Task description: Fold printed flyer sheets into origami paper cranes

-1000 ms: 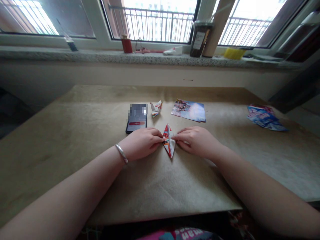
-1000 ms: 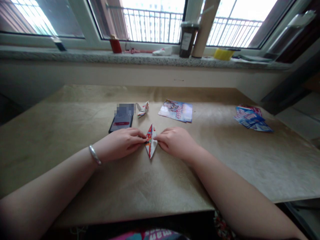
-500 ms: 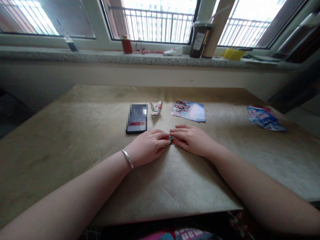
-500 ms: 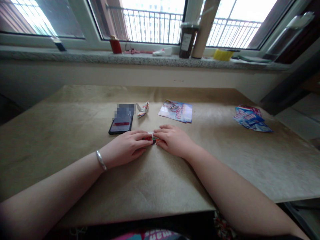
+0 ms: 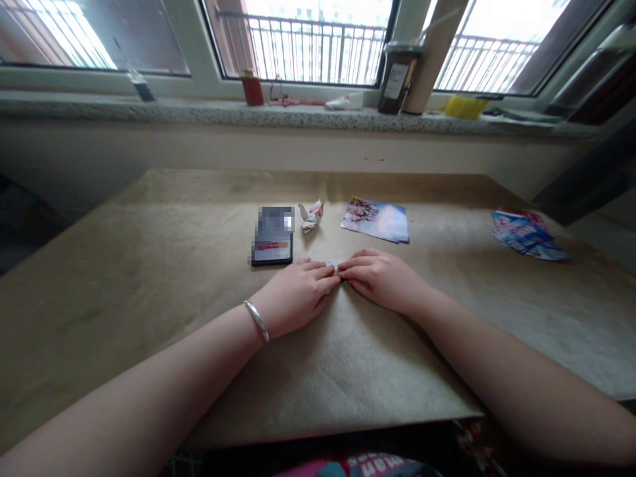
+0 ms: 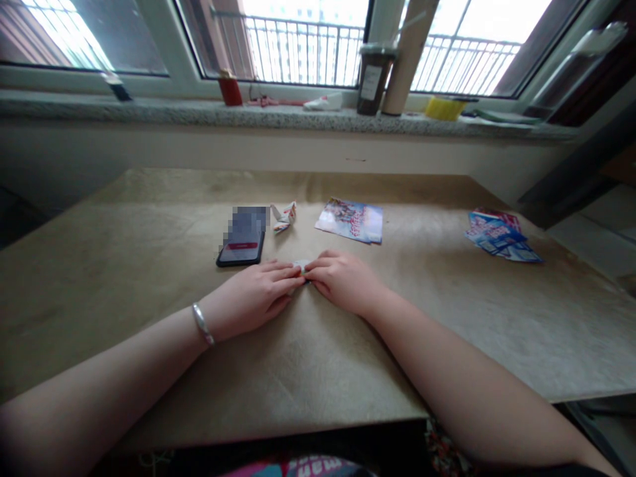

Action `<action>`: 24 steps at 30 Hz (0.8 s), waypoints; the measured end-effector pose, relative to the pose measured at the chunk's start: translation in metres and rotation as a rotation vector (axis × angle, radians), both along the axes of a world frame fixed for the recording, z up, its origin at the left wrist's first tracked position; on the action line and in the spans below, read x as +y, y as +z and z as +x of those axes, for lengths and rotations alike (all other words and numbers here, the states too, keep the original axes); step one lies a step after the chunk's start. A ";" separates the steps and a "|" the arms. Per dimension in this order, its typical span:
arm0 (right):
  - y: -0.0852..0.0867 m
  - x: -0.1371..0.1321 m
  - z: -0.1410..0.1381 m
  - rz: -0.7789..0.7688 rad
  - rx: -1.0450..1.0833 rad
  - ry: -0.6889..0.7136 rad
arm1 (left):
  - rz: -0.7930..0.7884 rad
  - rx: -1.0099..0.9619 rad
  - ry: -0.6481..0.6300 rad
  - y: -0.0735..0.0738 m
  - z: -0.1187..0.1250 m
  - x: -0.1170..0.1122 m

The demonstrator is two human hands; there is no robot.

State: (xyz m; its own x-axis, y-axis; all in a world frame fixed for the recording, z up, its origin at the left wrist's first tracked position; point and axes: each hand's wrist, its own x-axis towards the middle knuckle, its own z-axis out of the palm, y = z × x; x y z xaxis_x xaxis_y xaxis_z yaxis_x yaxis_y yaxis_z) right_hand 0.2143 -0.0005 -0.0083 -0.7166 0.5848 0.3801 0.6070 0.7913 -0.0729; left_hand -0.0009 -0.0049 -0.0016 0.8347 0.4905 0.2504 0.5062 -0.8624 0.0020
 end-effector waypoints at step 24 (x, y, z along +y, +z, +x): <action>0.006 -0.011 -0.001 -0.095 -0.174 -0.112 | -0.199 0.055 0.016 0.008 -0.011 0.003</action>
